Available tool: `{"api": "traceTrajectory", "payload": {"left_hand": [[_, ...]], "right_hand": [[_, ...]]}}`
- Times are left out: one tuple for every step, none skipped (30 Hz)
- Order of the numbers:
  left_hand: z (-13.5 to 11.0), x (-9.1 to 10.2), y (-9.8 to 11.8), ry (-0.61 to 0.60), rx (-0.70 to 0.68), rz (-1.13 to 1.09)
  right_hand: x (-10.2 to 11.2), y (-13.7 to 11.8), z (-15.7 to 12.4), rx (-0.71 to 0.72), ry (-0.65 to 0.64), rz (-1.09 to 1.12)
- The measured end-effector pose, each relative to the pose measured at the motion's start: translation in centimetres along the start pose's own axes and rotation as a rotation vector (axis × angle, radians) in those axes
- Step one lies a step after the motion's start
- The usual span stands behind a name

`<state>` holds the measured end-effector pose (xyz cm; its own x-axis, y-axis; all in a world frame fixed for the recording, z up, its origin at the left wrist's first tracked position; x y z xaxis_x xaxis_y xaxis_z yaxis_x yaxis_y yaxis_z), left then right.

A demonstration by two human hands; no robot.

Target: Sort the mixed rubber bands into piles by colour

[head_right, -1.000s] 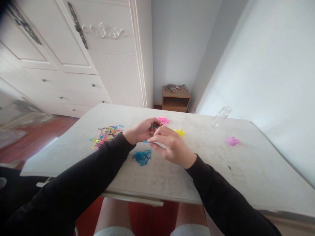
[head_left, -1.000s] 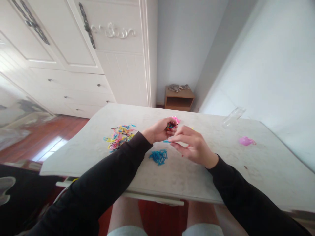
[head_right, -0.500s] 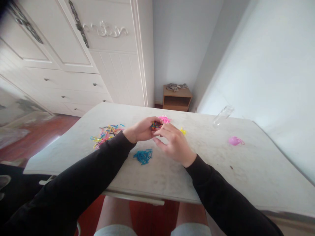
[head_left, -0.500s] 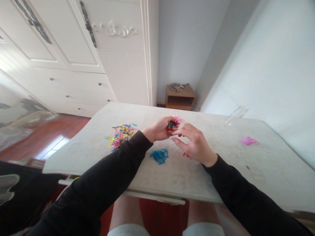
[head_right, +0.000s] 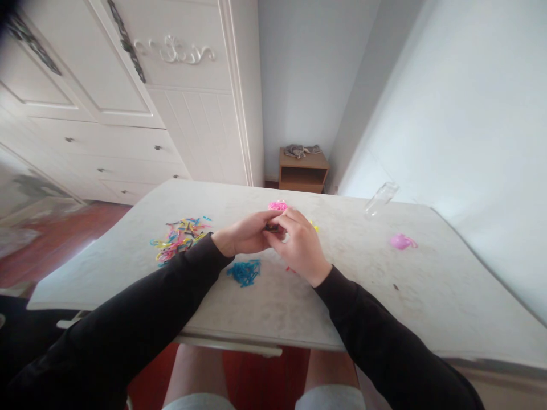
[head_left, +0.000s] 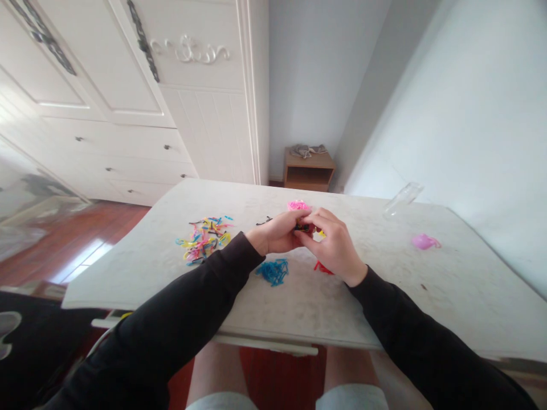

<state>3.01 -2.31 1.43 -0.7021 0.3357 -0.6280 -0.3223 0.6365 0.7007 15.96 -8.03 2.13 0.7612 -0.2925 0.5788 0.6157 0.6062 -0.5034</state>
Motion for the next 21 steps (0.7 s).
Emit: {"api": "traceTrajectory", "payload": {"left_hand": [[0.0, 0.0, -0.2, -0.013, -0.005, 0.003], [0.1, 0.0, -0.3, -0.023, -0.006, 0.007], [0.1, 0.0, -0.4, -0.029, -0.005, 0.014], [0.1, 0.0, -0.4, -0.031, -0.001, 0.022], [0.0, 0.0, -0.4, -0.031, 0.005, 0.029], [0.0, 0.0, -0.4, -0.029, 0.013, 0.033], [0.0, 0.0, -0.3, -0.028, 0.021, 0.032], [-0.1, -0.1, -0.2, -0.029, 0.031, 0.026], [-0.1, -0.1, -0.1, -0.033, 0.046, 0.019], [-0.1, -0.1, 0.0, -0.040, 0.068, 0.012], [-0.2, -0.1, 0.1, -0.047, 0.092, 0.008], [-0.3, -0.1, 0.2, -0.052, 0.114, 0.008], [-0.3, -0.1, 0.4, -0.057, 0.131, 0.013], [-0.4, -0.1, 0.5, -0.060, 0.142, 0.023], [-0.5, -0.2, 0.6, -0.063, 0.145, 0.035], [-0.6, -0.2, 0.6, -0.069, 0.144, 0.048], [-0.7, -0.2, 0.7, -0.079, 0.141, 0.062], [-0.7, -0.2, 0.8, -0.092, 0.138, 0.074], [-0.8, -0.1, 1.0, -0.105, 0.133, 0.085], [-0.9, 0.0, 1.2, -0.119, 0.127, 0.100], [-1.0, 0.1, 1.5, -0.134, 0.122, 0.125]], "right_hand": [[0.0, -0.1, 0.0, -0.003, 0.000, 0.001], [0.0, -0.2, 0.0, -0.009, 0.001, 0.006], [0.0, -0.3, 0.0, -0.019, 0.002, 0.017], [0.0, -0.3, 0.0, -0.033, 0.009, 0.033], [0.1, -0.4, 0.1, -0.051, 0.021, 0.052], [0.2, -0.4, 0.1, -0.069, 0.037, 0.071], [0.3, -0.3, 0.2, -0.087, 0.059, 0.089], [0.4, -0.2, 0.2, -0.107, 0.085, 0.102], [0.5, 0.0, 0.3, -0.129, 0.115, 0.111], [0.6, 0.2, 0.3, -0.153, 0.148, 0.118], [0.7, 0.4, 0.3, -0.181, 0.182, 0.125], [0.7, 0.7, 0.4, -0.210, 0.213, 0.135], [0.8, 0.9, 0.4, -0.237, 0.238, 0.148], [0.8, 1.1, 0.4, -0.261, 0.256, 0.162], [0.9, 1.2, 0.4, -0.282, 0.265, 0.176], [0.9, 1.3, 0.4, -0.299, 0.266, 0.187], [0.8, 1.3, 0.4, -0.311, 0.265, 0.195], [0.8, 1.4, 0.4, -0.320, 0.262, 0.201], [0.8, 1.3, 0.4, -0.328, 0.258, 0.207], [0.8, 1.3, 0.4, -0.336, 0.254, 0.215], [0.9, 1.2, 0.4, -0.344, 0.253, 0.227]]}}
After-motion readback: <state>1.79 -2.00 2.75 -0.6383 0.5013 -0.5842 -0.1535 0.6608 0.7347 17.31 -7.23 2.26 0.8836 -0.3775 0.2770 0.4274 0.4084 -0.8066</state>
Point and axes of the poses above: each hand's wrist, its own z-axis towards the middle knuckle, its own x-axis out of the back of the hand, y = z × x, the point moved 1 cm from there along z, towards the middle knuckle, and after that the axes turned 3 degrees about y, right-handed, at the moved point
